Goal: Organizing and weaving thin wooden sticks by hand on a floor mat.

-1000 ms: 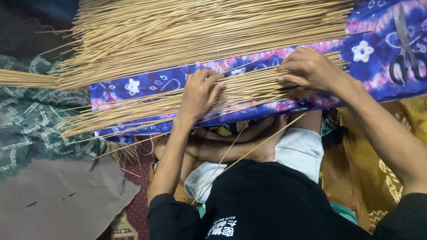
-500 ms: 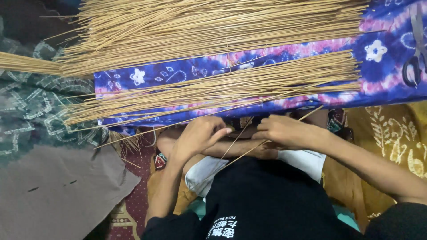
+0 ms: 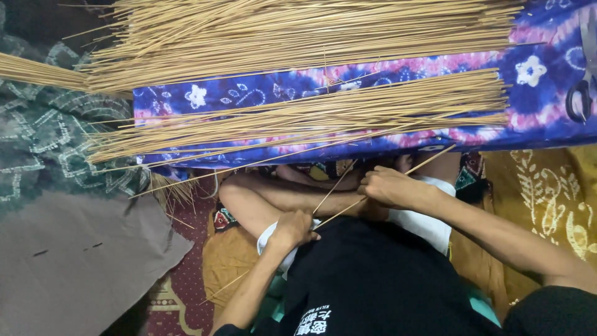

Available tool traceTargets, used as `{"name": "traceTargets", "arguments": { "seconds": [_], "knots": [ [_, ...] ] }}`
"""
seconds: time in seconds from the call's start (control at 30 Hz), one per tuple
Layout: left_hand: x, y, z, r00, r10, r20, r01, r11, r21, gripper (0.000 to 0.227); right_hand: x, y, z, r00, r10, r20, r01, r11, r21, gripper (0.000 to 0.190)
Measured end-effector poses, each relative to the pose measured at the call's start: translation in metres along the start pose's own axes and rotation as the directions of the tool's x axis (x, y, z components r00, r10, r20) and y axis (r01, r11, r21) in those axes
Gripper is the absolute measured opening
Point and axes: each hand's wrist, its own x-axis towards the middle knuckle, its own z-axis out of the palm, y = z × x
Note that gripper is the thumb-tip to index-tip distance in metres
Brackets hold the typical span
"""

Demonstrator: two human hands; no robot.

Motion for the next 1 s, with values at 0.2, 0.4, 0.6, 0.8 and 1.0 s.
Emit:
{"name": "traceTargets", "arguments": {
  "seconds": [0.2, 0.4, 0.6, 0.8, 1.0],
  "knots": [
    [-0.001, 0.009, 0.000, 0.999, -0.011, -0.032, 0.009, 0.997, -0.081, 0.056, 0.005, -0.010, -0.006, 0.999, 0.038, -0.033, -0.036, 0.997, 0.070, 0.007],
    [0.018, 0.002, 0.032, 0.975, -0.094, -0.203, 0.074, 0.992, -0.104, 0.066, 0.008, -0.019, -0.009, 0.991, 0.121, -0.051, -0.106, 0.964, 0.246, 0.014],
    [0.017, 0.003, 0.040, 0.957, 0.016, -0.291, -0.042, 0.996, -0.084, 0.050, 0.015, -0.033, -0.002, 0.987, 0.157, -0.021, -0.148, 0.961, 0.232, 0.024],
    [-0.052, 0.026, -0.018, 0.895, 0.054, -0.443, -0.178, 0.953, -0.245, 0.031, 0.017, -0.044, -0.025, 0.980, 0.196, -0.012, -0.197, 0.980, -0.022, 0.050],
    [-0.053, 0.014, -0.036, 0.813, 0.103, -0.573, -0.230, 0.961, -0.154, 0.022, 0.001, -0.030, -0.002, 0.971, 0.215, -0.101, -0.204, 0.973, 0.106, 0.026]
  ]
}}
